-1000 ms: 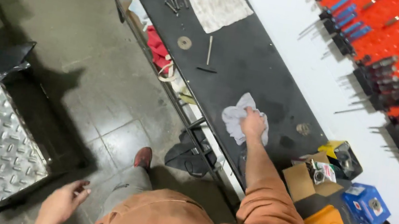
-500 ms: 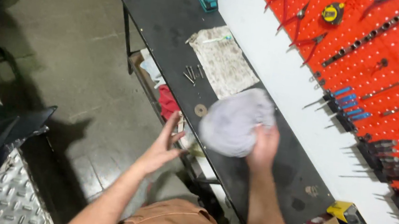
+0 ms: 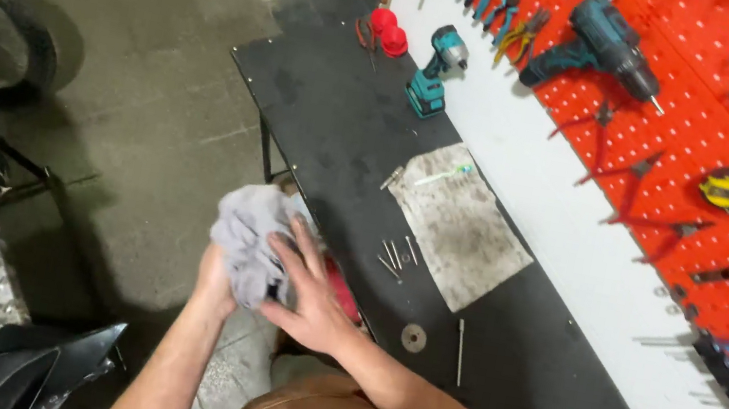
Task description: The person removes the cylinder head from a motorcycle engine using a wrench, then carries the head to a workbench. They wipe the part with a cloth, inspect it, and place it on a drill press before walking away.
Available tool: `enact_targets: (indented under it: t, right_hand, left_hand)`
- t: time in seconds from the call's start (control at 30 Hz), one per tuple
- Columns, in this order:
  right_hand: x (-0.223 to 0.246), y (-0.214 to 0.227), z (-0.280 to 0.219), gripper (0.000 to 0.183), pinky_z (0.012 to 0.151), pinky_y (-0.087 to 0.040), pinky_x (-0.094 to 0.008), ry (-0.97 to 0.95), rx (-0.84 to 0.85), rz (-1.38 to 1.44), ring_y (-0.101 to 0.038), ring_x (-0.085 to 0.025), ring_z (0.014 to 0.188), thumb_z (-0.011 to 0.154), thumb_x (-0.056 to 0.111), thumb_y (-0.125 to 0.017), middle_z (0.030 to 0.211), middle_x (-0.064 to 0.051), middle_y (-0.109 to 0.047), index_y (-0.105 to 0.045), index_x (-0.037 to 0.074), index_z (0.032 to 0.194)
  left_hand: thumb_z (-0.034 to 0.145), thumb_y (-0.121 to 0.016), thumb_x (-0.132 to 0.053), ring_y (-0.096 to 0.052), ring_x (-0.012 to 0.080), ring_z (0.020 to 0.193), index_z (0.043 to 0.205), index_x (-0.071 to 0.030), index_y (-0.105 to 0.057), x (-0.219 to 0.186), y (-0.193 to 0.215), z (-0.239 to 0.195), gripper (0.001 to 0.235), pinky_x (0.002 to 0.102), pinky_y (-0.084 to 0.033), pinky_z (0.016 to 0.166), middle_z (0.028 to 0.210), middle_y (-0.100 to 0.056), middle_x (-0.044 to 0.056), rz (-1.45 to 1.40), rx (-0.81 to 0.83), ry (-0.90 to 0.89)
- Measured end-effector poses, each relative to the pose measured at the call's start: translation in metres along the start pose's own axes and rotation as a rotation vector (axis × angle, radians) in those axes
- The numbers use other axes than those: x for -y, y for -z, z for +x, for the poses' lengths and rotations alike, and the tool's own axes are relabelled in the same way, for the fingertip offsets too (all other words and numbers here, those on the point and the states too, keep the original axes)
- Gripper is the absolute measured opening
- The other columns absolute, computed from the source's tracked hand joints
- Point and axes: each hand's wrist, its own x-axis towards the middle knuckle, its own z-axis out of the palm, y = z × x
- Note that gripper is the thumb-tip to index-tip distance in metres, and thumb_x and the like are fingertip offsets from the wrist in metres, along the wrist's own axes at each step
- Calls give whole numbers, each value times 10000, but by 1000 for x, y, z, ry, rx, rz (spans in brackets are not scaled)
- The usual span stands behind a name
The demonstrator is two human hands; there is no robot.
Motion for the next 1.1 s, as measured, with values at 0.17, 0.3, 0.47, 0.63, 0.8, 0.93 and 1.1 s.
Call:
enact_targets:
  t: [0.17, 0.3, 0.47, 0.63, 0.8, 0.93, 1.1]
  right_hand:
    - [-73, -21, 136, 489, 1225, -377, -473, -38, -351, -120, -455, -419, 1449, 939, 271, -680, 1517, -261, -470, -608, 83, 1385]
    - [-149, -28, 212, 381, 1073, -501, -426, -264, -381, 78, -639, -345, 1234, 1010, 247, -625, 1287, -195, -662, -647, 32, 1324]
    - [-204, -17, 316, 486, 970, -520, -512, -583, -380, 1058, -636, -349, 1148, 1033, 418, -510, 1299, -183, -654, -615, 51, 1334]
    - [-212, -84, 366, 879, 1105, -442, -450, -774, 50, 1569, -561, -256, 1318, 950, 777, -256, 1484, -57, -571, -484, 149, 1521]
    - [-272, -124, 445, 937, 1208, -268, -566, -722, 183, 1009, -323, -221, 1509, 877, 829, -218, 1643, 25, -365, -307, 239, 1599]
    - [-279, -90, 540, 946, 1225, -242, -543, -740, 201, 842, -259, -185, 1535, 841, 804, -204, 1683, 100, -258, -297, 278, 1622]
    - [-370, -76, 603, 611, 1265, -257, -475, -430, -51, 45, -373, -324, 1520, 1091, 474, -330, 1670, -52, -366, -356, 142, 1604]
  left_hand:
    - [1055, -349, -534, -417, 265, 1426, 1542, -72, -392, -1, 6, 93, 672, 406, -370, 1157, 1569, -428, 123, 76, 81, 7]
    - [1030, -262, -626, -214, 300, 1579, 1629, -101, -206, -27, 17, 118, 799, 429, -233, 1244, 1720, -212, 150, 709, 108, -223]
    - [1036, -371, -628, -138, 440, 1579, 1521, -103, -563, -130, 2, 140, 739, 533, -169, 1227, 1716, -139, 279, 1262, 198, -600]
    - [980, -539, -582, -417, 449, 1462, 1308, -101, -681, -211, 56, 266, 599, 577, -312, 1240, 1550, -458, 260, 1401, -82, -1112]
    - [909, -666, -288, -682, 376, 1040, 1215, -15, -661, -292, 145, 426, 411, 455, -557, 937, 1145, -713, 233, 841, -170, -713]
    - [919, -616, -249, -591, 401, 1185, 1323, 0, -620, -352, 80, 498, 475, 489, -497, 1016, 1300, -616, 246, 1011, 68, -637]
    - [821, -687, -222, -179, 476, 1514, 1574, 135, -299, -356, 43, 527, 920, 665, -114, 1185, 1652, -252, 278, 1494, 462, -632]
